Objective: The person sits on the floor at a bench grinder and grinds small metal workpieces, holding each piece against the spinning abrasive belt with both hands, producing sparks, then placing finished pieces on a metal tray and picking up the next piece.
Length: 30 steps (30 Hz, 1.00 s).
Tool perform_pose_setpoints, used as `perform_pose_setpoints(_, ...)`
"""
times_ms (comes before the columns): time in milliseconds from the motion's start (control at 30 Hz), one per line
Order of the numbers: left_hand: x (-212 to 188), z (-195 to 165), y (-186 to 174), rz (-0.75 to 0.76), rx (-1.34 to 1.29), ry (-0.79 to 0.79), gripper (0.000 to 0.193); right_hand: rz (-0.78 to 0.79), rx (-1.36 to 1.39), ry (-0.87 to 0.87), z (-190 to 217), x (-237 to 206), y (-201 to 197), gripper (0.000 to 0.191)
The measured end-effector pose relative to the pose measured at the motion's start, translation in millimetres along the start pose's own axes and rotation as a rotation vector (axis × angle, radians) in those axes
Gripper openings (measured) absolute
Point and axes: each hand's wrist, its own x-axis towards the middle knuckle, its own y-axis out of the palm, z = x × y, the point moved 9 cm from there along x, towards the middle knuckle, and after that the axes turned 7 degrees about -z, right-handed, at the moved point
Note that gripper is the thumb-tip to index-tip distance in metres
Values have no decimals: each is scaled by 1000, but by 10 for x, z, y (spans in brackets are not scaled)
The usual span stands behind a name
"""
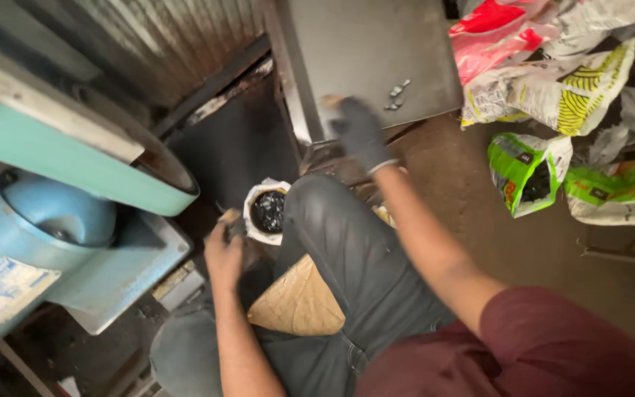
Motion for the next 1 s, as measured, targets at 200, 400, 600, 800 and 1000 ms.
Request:
perform_pose_setpoints(200,-12,-210,421,275,298,-64,51,456,-374,25,-672,139,266,27)
perform_pose_setpoints(400,120,-501,529,167,-354,-6,57,282,648,336,388,-358,511,29)
perform_pose_setpoints(600,-221,62,350,19,-931,-362,47,340,481,-208,1476,-1387,492,44)
perform_pose_setpoints(800,-362,-308,-157,-219,-538,-25,48,608,558,-291,1562,-1422,759,31)
perform_pose_setpoints(1000,-568,-585,-333,-178,-754,-57,52,855,846,-216,1789,-1450,721,32)
